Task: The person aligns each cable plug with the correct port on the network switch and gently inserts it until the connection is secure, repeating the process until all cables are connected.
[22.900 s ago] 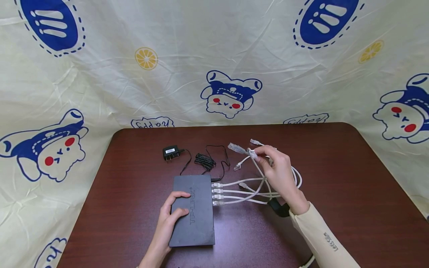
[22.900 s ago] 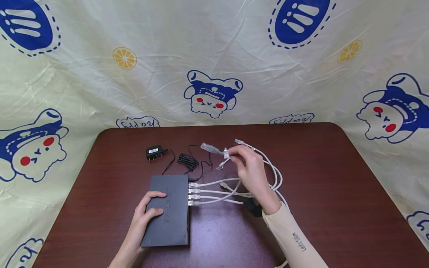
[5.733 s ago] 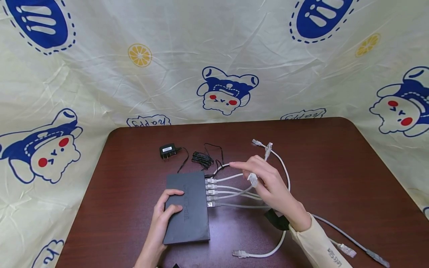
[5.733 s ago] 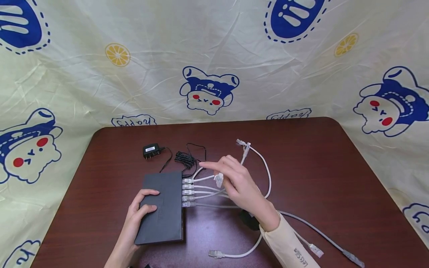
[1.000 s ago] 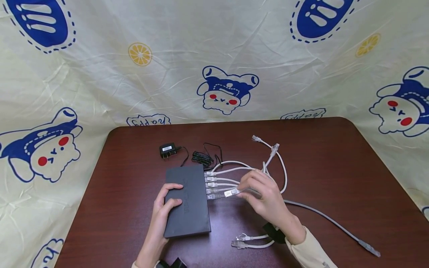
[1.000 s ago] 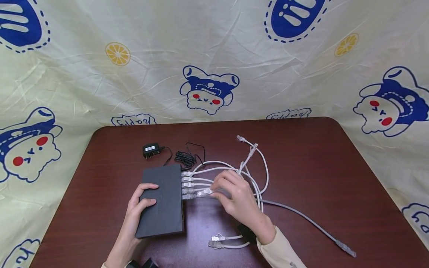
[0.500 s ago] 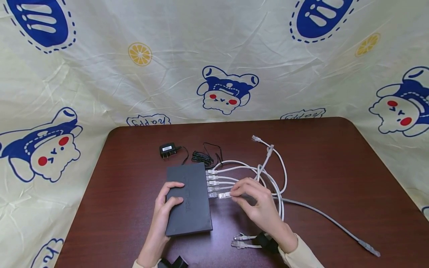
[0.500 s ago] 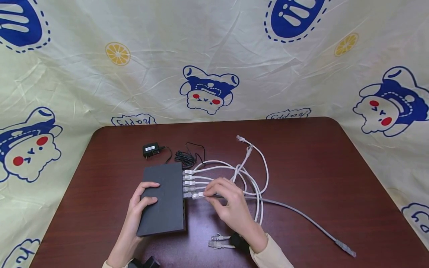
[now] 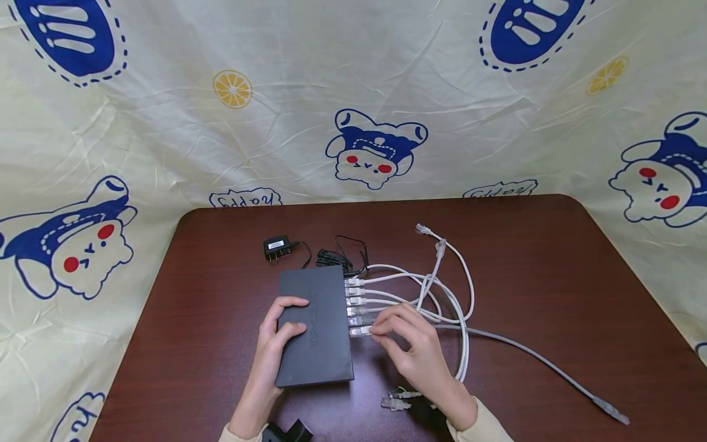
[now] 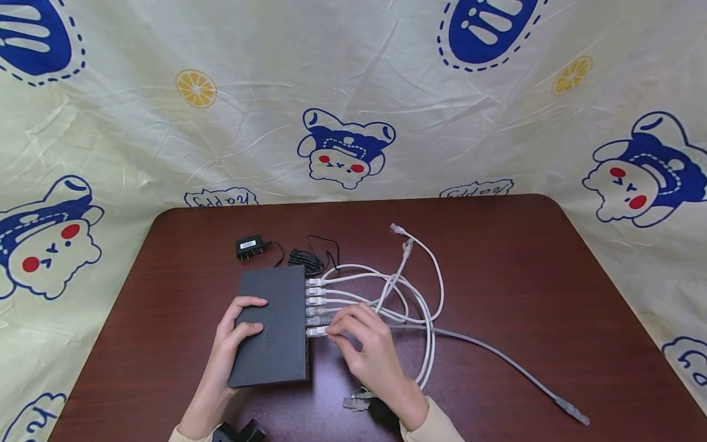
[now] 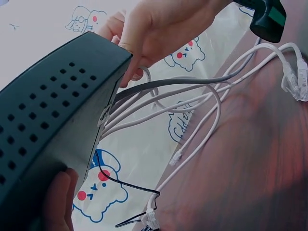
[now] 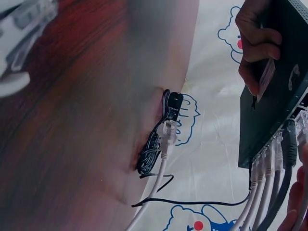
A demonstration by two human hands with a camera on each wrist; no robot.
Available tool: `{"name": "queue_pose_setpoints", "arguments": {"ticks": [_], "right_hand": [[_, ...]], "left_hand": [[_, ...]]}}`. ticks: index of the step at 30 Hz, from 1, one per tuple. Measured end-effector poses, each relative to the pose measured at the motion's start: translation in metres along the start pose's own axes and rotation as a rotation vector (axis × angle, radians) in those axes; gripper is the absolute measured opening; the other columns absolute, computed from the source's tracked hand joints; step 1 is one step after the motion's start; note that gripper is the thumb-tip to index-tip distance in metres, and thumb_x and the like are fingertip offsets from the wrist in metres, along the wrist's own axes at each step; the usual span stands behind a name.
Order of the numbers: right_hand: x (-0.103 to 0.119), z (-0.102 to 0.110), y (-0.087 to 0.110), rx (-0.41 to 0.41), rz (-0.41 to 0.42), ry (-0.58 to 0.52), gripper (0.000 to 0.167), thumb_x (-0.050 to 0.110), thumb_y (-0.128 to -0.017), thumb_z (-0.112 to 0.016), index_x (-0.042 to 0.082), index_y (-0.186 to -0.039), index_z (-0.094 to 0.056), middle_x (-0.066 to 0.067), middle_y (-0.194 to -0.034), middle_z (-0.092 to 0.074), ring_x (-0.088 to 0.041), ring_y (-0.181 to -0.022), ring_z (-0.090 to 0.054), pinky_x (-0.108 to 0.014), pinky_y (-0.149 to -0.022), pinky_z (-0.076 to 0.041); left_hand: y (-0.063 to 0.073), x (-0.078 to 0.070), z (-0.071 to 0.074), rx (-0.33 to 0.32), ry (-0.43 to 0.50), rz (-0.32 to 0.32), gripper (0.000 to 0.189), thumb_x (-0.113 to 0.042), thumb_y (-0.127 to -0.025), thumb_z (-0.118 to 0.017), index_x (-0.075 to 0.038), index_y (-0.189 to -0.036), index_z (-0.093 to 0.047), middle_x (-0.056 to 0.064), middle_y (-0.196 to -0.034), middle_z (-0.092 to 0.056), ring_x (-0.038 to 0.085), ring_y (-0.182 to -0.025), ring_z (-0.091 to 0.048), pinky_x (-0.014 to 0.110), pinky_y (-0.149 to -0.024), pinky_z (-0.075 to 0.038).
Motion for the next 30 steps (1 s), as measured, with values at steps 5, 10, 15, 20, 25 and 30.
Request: {"name": "queue_pose_setpoints", "arguments": {"ticks": [5,10,15,20,25,30], "right_hand": [[0.000,-0.002,0.002,-0.008,-0.004,0.011,0.021,-0.007,-0.069,-0.074,0.008,-0.082,-0.068,-0.001,-0.088,-0.062,-0.018,-0.084,-0.057,-0.023,-0.080,-0.043],[0.002,-0.004,0.002,-0.025,-0.004,0.023,0.021,-0.006,-0.069,-0.074,0.009,-0.083,-0.070,0.000,-0.087,-0.062,-0.017,-0.082,-0.057,-0.023,-0.078,-0.043],[0.005,-0.003,0.000,-0.062,0.010,0.026,0.015,-0.004,-0.071,-0.073,0.007,-0.081,-0.070,-0.001,-0.085,-0.062,-0.017,-0.080,-0.058,-0.023,-0.076,-0.044],[0.007,-0.002,-0.004,-0.092,0.039,0.033,0.013,-0.004,-0.071,-0.072,0.006,-0.079,-0.069,-0.002,-0.083,-0.062,-0.019,-0.078,-0.058,-0.024,-0.075,-0.045],[0.012,-0.001,-0.008,-0.120,0.074,0.052,0.012,-0.004,-0.071,-0.071,0.006,-0.078,-0.069,-0.004,-0.081,-0.061,-0.019,-0.075,-0.057,-0.025,-0.072,-0.045],[0.017,0.000,-0.013,-0.141,0.120,0.075,0.009,-0.003,-0.072,-0.070,0.005,-0.075,-0.068,-0.005,-0.079,-0.060,-0.019,-0.071,-0.055,-0.025,-0.066,-0.044]], "left_hand": [[0.001,-0.001,-0.002,0.023,0.003,-0.017,0.034,0.006,-0.083,-0.046,-0.002,-0.115,-0.055,0.016,-0.119,-0.044,0.025,-0.083,-0.054,0.032,-0.058,-0.048],[0.001,-0.001,-0.004,0.035,-0.003,-0.014,0.034,0.005,-0.084,-0.045,-0.002,-0.116,-0.054,0.016,-0.121,-0.044,0.027,-0.087,-0.053,0.033,-0.061,-0.048],[-0.001,-0.002,-0.006,0.038,0.025,0.000,0.034,0.005,-0.085,-0.043,-0.003,-0.116,-0.054,0.017,-0.119,-0.044,0.024,-0.075,-0.057,0.032,-0.058,-0.049],[-0.004,-0.005,-0.008,0.051,0.012,0.009,0.033,0.004,-0.086,-0.042,-0.004,-0.117,-0.053,0.016,-0.122,-0.044,0.024,-0.076,-0.058,0.033,-0.058,-0.049],[-0.006,-0.007,-0.010,0.061,0.016,0.017,0.034,0.004,-0.087,-0.040,-0.005,-0.118,-0.051,0.016,-0.121,-0.044,0.024,-0.075,-0.058,0.034,-0.060,-0.050],[-0.008,-0.008,-0.014,0.078,0.022,0.035,0.034,0.003,-0.087,-0.039,-0.007,-0.118,-0.050,0.018,-0.119,-0.044,0.024,-0.072,-0.060,0.035,-0.059,-0.051]]}}
Point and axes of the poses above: each hand's wrist, its own y-axis away from the middle knuckle, its own z-axis out of the back of the hand, x = y × z, the point moved 10 cm from there along -y, towards the middle knuckle
